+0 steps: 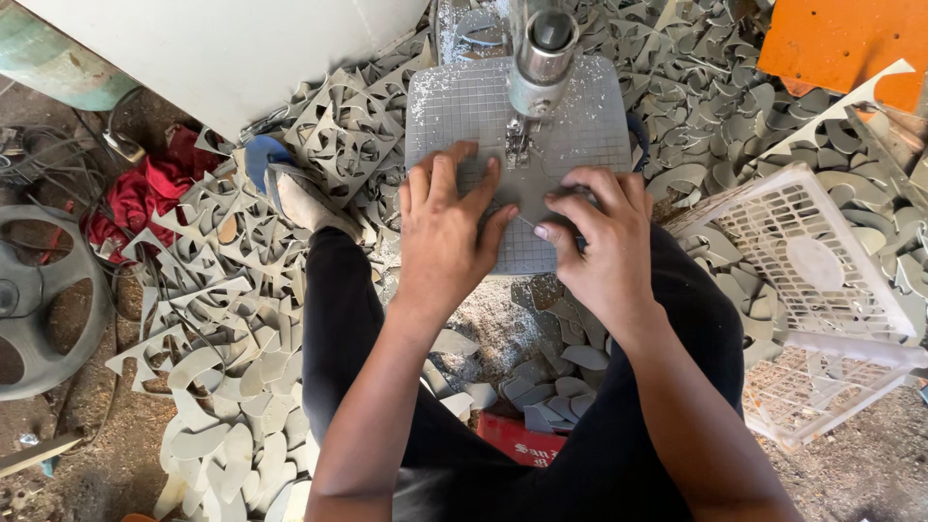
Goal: The person uses a die-cutting machine to cut gray rubber pieces. They repeatedly place a rubber sheet under the press, activate the machine, and remove the cut piece, continuing this cycle throughout the clip.
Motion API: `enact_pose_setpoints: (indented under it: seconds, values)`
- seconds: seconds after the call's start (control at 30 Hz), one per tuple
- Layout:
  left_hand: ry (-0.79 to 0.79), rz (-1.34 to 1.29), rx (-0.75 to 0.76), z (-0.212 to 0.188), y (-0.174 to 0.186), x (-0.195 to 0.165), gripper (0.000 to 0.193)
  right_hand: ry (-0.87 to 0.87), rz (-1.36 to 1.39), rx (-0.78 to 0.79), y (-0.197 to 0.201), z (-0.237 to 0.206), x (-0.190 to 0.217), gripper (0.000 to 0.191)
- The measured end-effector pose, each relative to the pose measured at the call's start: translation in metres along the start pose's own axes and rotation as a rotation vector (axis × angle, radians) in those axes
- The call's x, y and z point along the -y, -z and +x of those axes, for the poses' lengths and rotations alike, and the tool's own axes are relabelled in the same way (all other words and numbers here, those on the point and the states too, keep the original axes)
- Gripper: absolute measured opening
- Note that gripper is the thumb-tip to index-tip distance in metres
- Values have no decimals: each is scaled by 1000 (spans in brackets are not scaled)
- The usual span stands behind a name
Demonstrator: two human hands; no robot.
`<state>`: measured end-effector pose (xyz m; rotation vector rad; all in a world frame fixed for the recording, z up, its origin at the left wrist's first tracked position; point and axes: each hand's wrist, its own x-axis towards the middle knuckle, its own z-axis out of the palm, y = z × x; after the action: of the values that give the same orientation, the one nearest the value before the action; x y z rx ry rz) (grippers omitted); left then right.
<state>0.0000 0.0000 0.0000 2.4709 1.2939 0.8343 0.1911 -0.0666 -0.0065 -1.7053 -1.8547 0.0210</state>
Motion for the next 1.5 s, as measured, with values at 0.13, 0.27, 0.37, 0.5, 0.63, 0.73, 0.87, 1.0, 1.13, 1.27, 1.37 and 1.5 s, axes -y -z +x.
enact_pose_setpoints:
  seconds: [0.13, 0.27, 0.37, 0.5, 0.63, 0.73, 0.87, 1.0, 1.13, 1.27, 1.37, 1.5]
  values:
    - [1, 20, -35, 1, 2, -11, 57, -14, 3, -15, 0, 2, 5, 24]
    - [-2, 22, -97, 1, -1, -15, 65, -36, 13, -25, 0, 5, 7, 25]
    - [2, 45, -94, 2, -7, -16, 65, -34, 14, -35, -1, 6, 8, 26]
    - [18, 67, -62, -1, -11, -15, 65, -36, 12, -40, -3, 6, 7, 27]
    - [32, 90, -45, -1, -11, -13, 63, -46, 24, -35, -3, 7, 7, 28]
    - [44, 89, -39, 1, -12, -13, 62, -43, 12, -33, -3, 9, 8, 27]
    - [57, 77, -25, 3, -13, -12, 62, -59, 20, -20, -5, 9, 7, 27]
    - [50, 75, -2, 6, -13, -9, 62, -40, 5, -14, -7, 12, 7, 28]
    - [41, 79, 12, 8, -12, -4, 62, -49, 38, -18, -8, 13, 9, 29]
    - [54, 73, 26, 9, -13, -3, 62, -43, 45, -30, -11, 12, 9, 29]
    - [76, 90, 36, 10, -13, -4, 62, -38, 40, -26, -10, 13, 8, 29]
    - [97, 140, 69, 12, -12, -6, 61, 40, -18, 15, 5, 11, 7, 37]
